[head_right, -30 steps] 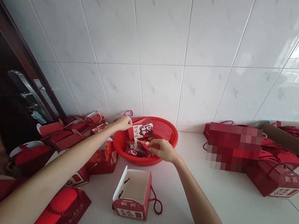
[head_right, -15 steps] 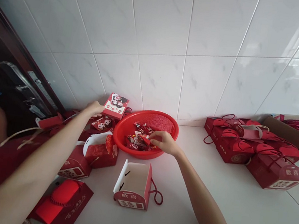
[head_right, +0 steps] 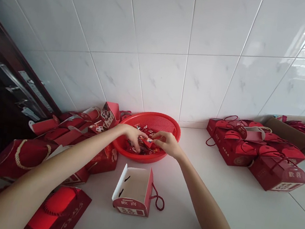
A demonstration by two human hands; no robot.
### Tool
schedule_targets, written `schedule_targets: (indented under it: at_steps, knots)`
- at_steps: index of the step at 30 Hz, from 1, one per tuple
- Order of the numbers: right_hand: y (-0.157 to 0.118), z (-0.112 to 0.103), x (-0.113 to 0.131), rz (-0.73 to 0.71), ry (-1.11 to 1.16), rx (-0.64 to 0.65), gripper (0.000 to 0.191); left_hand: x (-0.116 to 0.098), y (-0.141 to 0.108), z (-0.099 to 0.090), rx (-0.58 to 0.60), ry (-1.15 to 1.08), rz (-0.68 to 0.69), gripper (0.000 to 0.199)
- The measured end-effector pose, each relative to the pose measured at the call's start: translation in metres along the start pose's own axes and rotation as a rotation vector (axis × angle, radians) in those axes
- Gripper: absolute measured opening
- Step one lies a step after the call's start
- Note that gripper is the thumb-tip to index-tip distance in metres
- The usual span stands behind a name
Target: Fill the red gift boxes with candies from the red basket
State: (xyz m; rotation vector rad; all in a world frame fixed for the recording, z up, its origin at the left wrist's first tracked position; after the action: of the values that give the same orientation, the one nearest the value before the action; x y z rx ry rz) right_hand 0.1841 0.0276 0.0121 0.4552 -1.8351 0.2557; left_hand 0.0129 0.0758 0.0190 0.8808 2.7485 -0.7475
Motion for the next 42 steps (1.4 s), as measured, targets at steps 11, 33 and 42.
schedule_targets:
  at_steps: [11, 33, 42]
  knots:
    - [0.002, -0.001, -0.004, 0.022, 0.015, -0.042, 0.018, 0.009, 0.013, 0.005, -0.347, -0.148, 0.080, 0.040]
    - [0.004, -0.010, -0.012, 0.074, 0.233, -0.144, 0.018, -0.014, 0.030, 0.039, 0.110, -0.144, 0.069, 0.033]
    - [0.006, -0.010, -0.012, 0.037, 0.247, -0.143, 0.014, -0.023, 0.034, 0.037, -0.157, -0.184, 0.119, 0.029]
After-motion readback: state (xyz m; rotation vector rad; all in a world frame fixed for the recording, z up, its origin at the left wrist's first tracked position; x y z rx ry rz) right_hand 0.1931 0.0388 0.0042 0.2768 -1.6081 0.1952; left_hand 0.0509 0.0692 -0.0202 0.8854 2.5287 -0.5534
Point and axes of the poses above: each hand's wrist, its own y-axis towards the middle knuckle, its own z-axis out of the palm, x = y × z, the point moved 6 cm from there along y, towards the middle knuckle, and after that the axes turned 13 degrees about z, right-handed, at the moved point
